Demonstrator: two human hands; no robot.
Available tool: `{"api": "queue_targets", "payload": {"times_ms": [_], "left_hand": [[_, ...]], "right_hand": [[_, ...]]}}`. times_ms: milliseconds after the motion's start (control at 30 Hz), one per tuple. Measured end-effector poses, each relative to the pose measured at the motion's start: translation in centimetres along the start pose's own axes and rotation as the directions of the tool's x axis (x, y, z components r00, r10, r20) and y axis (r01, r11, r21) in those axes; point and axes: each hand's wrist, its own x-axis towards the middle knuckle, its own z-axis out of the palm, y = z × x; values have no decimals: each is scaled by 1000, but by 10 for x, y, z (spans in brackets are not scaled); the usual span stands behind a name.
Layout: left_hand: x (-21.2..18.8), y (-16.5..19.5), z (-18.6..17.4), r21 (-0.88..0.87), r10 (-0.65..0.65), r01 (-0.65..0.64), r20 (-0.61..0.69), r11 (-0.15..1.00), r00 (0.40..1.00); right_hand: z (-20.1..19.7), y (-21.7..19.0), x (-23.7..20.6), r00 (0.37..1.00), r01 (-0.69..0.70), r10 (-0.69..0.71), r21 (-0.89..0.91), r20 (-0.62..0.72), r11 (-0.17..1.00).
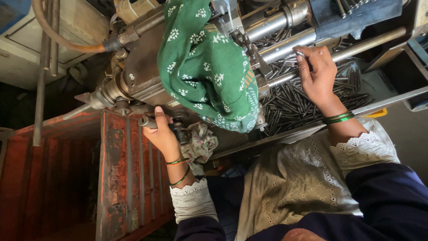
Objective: The person repeatedly picks small metal rods from a tray and inserts them into a machine, then pulls a lever to activate the forming cycle. Finished metal parts accumulate in a collection bin below the machine.
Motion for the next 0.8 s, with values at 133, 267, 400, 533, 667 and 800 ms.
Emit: {"api": "queue_targets", "payload": {"times_ms": [133, 267, 400, 533, 667, 800], "left_hand": [[0, -1, 0, -25, 11, -11, 0, 1000, 1000], [0, 0, 0, -24, 2, -2, -4, 1000, 1000], [0, 1, 0, 1, 2, -2, -9, 1000, 1000], [0, 1, 1, 3, 0, 0, -8, 1000, 1000], [0, 1, 0, -1, -7, 7, -11, 1000, 1000], [0, 0, 0, -12, -5, 5, -14, 1000, 1000]], "right_hand": [[0, 0, 0, 1000, 4, -4, -3, 5, 1000], [0, -1, 0, 1000, 6, -6, -3, 5, 1000], [0, -2, -1, 1000, -2, 2, -2, 7, 1000], [0, -2, -1, 1000, -2, 2, -8, 10, 1000], [0, -2, 0, 1000, 2, -2, -6, 10, 1000], [0, -2, -1, 1000, 1, -1, 3, 8, 1000]]}}
